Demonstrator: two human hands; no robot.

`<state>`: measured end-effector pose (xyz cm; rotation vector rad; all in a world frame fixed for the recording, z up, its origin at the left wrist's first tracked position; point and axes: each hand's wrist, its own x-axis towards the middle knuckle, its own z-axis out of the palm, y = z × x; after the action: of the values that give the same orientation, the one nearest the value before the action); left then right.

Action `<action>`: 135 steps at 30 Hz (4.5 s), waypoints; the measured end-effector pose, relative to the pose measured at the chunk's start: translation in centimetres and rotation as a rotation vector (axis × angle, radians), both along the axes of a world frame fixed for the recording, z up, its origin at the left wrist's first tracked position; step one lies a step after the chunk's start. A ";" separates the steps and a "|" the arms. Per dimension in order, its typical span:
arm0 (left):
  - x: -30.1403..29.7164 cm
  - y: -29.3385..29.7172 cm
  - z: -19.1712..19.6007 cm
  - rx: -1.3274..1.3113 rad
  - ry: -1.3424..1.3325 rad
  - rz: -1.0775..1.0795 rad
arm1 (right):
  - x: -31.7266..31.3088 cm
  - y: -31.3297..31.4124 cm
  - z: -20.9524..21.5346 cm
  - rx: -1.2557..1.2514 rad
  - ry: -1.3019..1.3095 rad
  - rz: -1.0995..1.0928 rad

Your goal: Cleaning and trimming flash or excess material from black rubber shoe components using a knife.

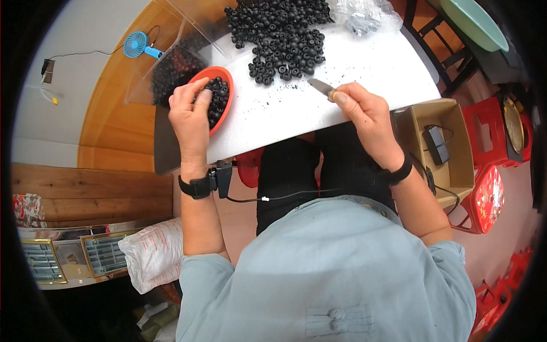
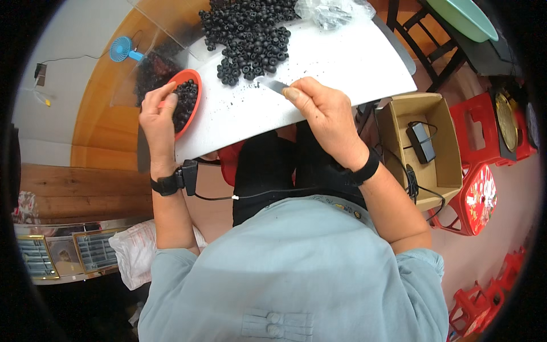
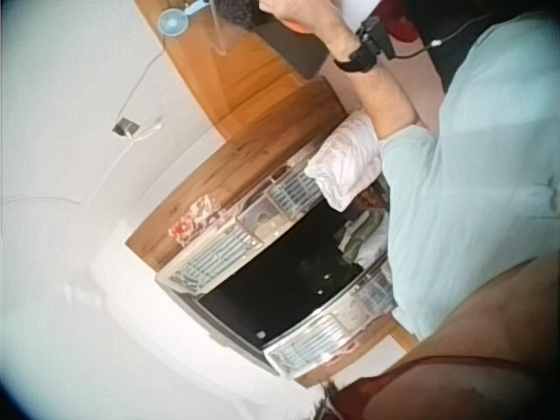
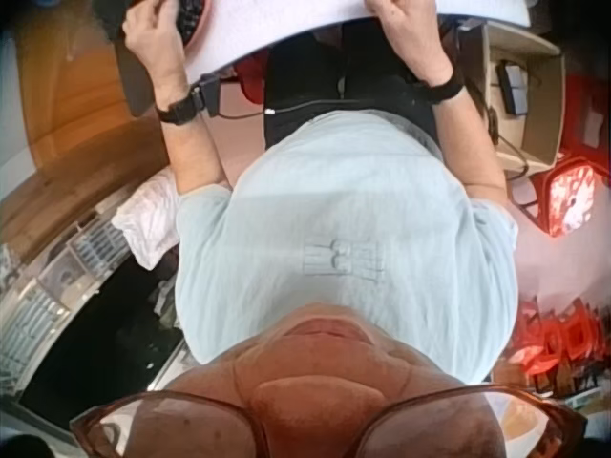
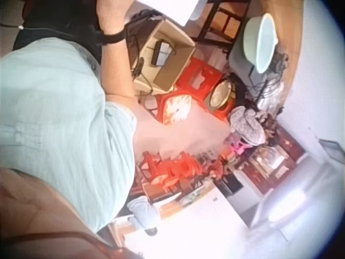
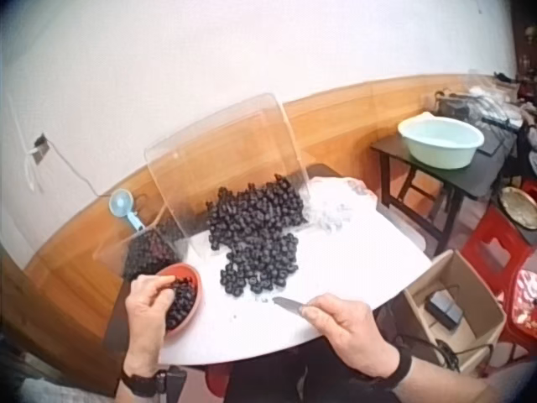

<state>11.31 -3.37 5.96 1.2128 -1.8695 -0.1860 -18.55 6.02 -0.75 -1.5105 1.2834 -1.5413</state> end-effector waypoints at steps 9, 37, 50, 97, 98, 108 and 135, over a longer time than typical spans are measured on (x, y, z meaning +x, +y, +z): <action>-8.7 1.4 -4.5 -0.063 -0.219 -0.175 | -1.1 0.4 2.7 -0.069 0.373 -0.047; -10.1 0.4 -6.7 0.044 -0.272 0.022 | -1.3 -10.4 5.0 0.129 1.206 -0.004; -8.0 2.3 -6.6 -0.174 0.014 -0.107 | -5.6 -1.1 5.7 0.014 1.375 -0.144; -10.3 3.6 -5.4 -0.253 -0.219 -0.200 | -4.0 -2.9 2.2 -0.377 1.028 -0.324; -10.0 3.7 -5.4 -0.245 -0.192 -0.214 | -4.0 -2.6 2.5 -0.375 1.027 -0.324; -8.5 3.4 -5.4 -0.270 -0.281 -0.174 | -3.5 -1.4 2.2 -0.384 0.952 -0.228; -7.6 3.7 -5.5 0.770 0.998 -0.775 | 1.6 -0.7 1.3 -0.129 0.611 -0.227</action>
<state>3.69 0.32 0.47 0.5251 -1.2321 -1.7058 -16.91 5.31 0.57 -2.0794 1.7681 -1.3600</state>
